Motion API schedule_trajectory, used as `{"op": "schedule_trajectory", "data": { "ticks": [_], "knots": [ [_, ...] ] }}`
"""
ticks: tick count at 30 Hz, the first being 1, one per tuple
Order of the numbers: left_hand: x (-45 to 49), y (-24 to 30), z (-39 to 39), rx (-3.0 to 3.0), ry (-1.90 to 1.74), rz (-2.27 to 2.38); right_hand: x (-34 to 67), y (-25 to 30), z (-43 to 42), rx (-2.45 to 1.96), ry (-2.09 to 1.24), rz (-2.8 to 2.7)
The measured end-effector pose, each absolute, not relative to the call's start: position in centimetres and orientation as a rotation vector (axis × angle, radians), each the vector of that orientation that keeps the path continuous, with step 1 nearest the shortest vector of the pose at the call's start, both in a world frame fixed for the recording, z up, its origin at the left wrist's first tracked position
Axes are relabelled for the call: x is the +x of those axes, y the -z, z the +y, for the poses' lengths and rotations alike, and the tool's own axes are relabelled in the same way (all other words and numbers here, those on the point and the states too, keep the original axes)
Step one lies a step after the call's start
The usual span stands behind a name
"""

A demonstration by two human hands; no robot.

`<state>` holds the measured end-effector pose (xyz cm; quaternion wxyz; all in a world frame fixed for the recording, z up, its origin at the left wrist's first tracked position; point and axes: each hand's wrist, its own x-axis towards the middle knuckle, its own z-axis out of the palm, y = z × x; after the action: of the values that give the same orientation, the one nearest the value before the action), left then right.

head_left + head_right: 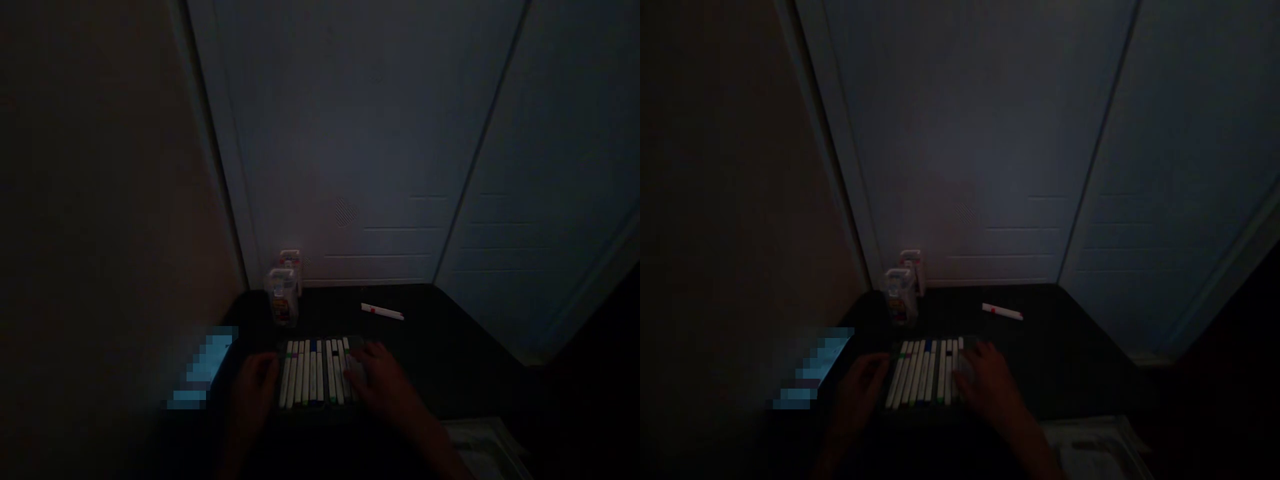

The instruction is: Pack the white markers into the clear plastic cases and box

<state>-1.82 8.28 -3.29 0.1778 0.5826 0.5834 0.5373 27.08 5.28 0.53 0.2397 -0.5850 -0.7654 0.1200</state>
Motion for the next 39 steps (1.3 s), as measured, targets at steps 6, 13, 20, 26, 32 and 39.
{"op": "schedule_trajectory", "data": {
  "ticks": [6, 13, 20, 26, 32, 39],
  "knots": [
    [-1.9, 3.6, 8.5, 1.666, -1.506, 1.655, 30.6, -2.3, 7.2, -1.412, -0.596, -2.336],
    [-1.9, 3.4, 8.6, 1.688, -1.504, 1.688, 30.3, -1.8, 7.8, -1.315, -0.678, -2.407],
    [-1.8, 3.4, 8.4, 1.628, -1.499, 1.665, 30.3, -0.9, 7.3, -1.304, -0.713, -2.346],
    [-1.8, 3.4, 8.4, 1.635, -1.491, 1.668, 32.5, -0.9, 10.6, -1.49, -0.187, -2.182],
    [-1.8, 3.5, 8.7, 1.636, -1.481, 1.688, 35.1, 0.1, 14.2, -1.951, 0.15, -2.206],
    [-2.0, 3.6, 9.1, 1.654, -1.496, 1.68, 35.3, -0.9, 13.9, -2.073, 0.106, -2.149]
  ]
}}
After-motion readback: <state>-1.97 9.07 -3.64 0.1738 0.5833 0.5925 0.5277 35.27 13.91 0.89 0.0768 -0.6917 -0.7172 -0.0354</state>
